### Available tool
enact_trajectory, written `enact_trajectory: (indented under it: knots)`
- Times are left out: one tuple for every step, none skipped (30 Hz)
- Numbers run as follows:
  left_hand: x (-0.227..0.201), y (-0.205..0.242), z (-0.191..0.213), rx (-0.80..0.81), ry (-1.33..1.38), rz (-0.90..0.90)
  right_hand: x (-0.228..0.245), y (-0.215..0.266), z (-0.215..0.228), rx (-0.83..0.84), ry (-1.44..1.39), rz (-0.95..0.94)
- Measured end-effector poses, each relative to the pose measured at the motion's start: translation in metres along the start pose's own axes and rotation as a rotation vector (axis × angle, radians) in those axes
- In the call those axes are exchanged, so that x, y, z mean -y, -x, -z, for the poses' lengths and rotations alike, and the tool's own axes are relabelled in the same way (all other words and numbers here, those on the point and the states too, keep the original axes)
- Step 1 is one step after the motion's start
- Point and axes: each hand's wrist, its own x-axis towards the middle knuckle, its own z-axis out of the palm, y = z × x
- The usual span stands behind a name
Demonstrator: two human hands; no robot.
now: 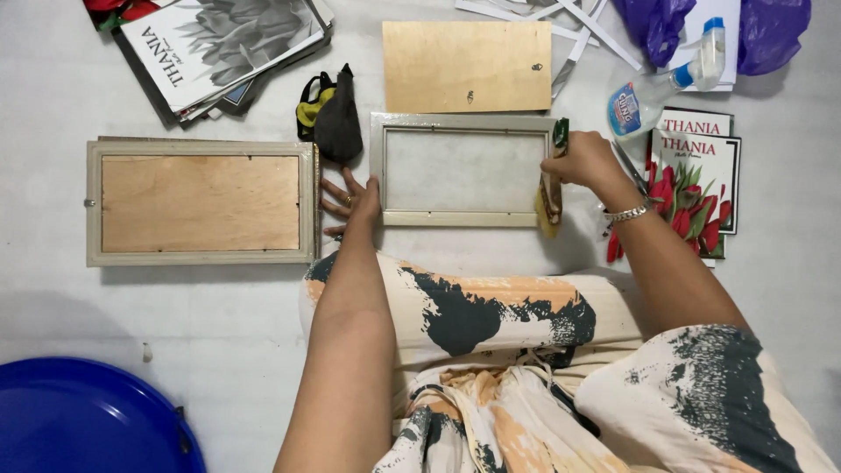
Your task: Cleaning and preparing a glass picture frame using a brush and a cloth
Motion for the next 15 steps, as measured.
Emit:
enact_trajectory:
  knots:
    - [0.000,-0.001,0.000,-0.001,0.001,0.001,-0.005,-0.010,-0.004,0.000,0.000,0.002]
    - [-0.001,-0.002,-0.001,-0.006,-0.009,0.011,-0.009,-0.020,-0.007,0.004,0.038,-0.007]
    - [-0.001,-0.002,-0.001,-0.009,-0.019,0.021,-0.014,-0.030,-0.011,0.008,0.076,-0.018]
    - [0.000,-0.002,-0.001,-0.010,-0.018,0.022,-0.017,-0.041,-0.014,0.009,0.076,-0.016]
    - [-0.001,-0.001,-0.001,-0.010,-0.015,0.019,-0.020,-0.052,-0.017,-0.032,0.068,-0.019]
    - [-0.001,-0.001,-0.001,-0.011,-0.012,0.015,-0.022,-0.064,-0.020,-0.073,0.060,-0.021]
    - [0.000,-0.004,-0.003,-0.012,-0.012,0.017,-0.024,-0.076,-0.020,-0.071,0.060,-0.019]
    - [0.001,-0.007,-0.005,-0.015,-0.010,0.019,-0.025,-0.088,-0.021,-0.104,0.060,-0.024]
    - [0.002,-0.010,-0.007,-0.018,-0.008,0.020,-0.026,-0.099,-0.022,-0.136,0.060,-0.028]
    - [-0.008,0.013,0.011,-0.019,-0.008,0.023,-0.020,-0.101,-0.017,-0.134,0.060,-0.026]
    - [-0.019,0.036,0.028,0.049,-0.002,0.041,-0.013,-0.102,-0.013,-0.246,0.038,0.019]
    - [-0.029,0.059,0.045,0.118,0.004,0.059,-0.007,-0.103,-0.008,-0.357,0.016,0.063]
    - [-0.030,0.060,0.047,0.118,0.004,0.060,0.000,-0.096,-0.002,-0.356,0.017,0.063]
    - [-0.030,0.062,0.048,0.115,0.008,0.060,0.007,-0.088,0.003,-0.537,-0.074,0.208]
    - [-0.031,0.063,0.049,0.114,0.012,0.057,0.013,-0.081,0.010,-0.717,-0.164,0.356]
